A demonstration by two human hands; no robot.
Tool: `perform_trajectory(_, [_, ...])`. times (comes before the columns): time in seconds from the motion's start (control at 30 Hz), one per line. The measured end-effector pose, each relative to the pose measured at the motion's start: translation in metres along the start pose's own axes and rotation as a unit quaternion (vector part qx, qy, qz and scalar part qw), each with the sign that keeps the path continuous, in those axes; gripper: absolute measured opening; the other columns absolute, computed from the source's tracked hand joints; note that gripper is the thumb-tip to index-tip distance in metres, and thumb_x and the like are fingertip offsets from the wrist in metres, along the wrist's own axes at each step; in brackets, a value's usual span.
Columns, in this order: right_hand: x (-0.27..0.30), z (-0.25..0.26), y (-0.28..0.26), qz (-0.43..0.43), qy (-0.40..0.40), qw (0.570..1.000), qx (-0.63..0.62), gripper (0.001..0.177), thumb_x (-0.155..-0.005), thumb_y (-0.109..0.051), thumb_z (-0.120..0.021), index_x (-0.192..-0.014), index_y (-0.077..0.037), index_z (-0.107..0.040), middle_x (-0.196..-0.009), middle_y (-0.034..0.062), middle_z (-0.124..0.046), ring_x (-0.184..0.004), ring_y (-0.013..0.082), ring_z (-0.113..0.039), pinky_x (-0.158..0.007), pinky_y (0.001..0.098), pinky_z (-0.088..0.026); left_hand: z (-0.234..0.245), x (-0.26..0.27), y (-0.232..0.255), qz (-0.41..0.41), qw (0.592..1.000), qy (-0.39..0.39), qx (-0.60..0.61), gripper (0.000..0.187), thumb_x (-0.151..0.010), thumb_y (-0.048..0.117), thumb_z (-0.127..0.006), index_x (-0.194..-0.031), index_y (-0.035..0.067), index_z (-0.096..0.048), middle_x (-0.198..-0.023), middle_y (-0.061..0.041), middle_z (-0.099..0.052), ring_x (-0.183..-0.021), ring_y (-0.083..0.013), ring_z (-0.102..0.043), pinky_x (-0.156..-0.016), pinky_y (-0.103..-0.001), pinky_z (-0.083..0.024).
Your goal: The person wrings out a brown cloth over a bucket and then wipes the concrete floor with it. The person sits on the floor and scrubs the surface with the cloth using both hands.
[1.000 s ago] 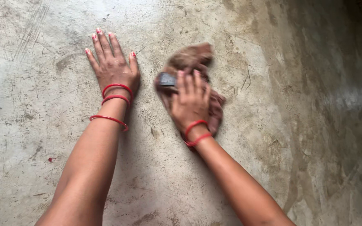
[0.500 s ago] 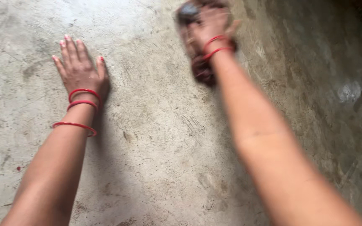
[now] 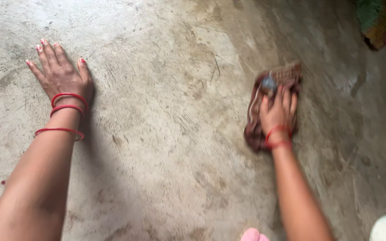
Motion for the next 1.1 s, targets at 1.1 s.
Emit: perform_trajectory(1.1, [-0.155, -0.09, -0.214, 0.398, 0.001, 0.917, -0.025, 0.066, -0.099, -0.029, -0.061, -0.163, -0.016, -0.053, -0.16, 0.0321, -0.044, -0.153, 0.0495, -0.033, -0.129, 0.0523, -0.023, -0.027, 0.071, 0.17, -0.029, 0.996, -0.089, 0.01, 0.078, -0.102, 0.046, -0.039, -0.16, -0.002, -0.019, -0.171, -0.018, -0.008, -0.159, -0.0312, -0.003, -0.128, -0.055, 0.0])
Point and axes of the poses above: each hand's wrist, its own x-axis away from the middle knuckle, its own z-axis out of the back of the hand, y = z × x, the point moved 4 cm from there along -x, towards the middle knuckle
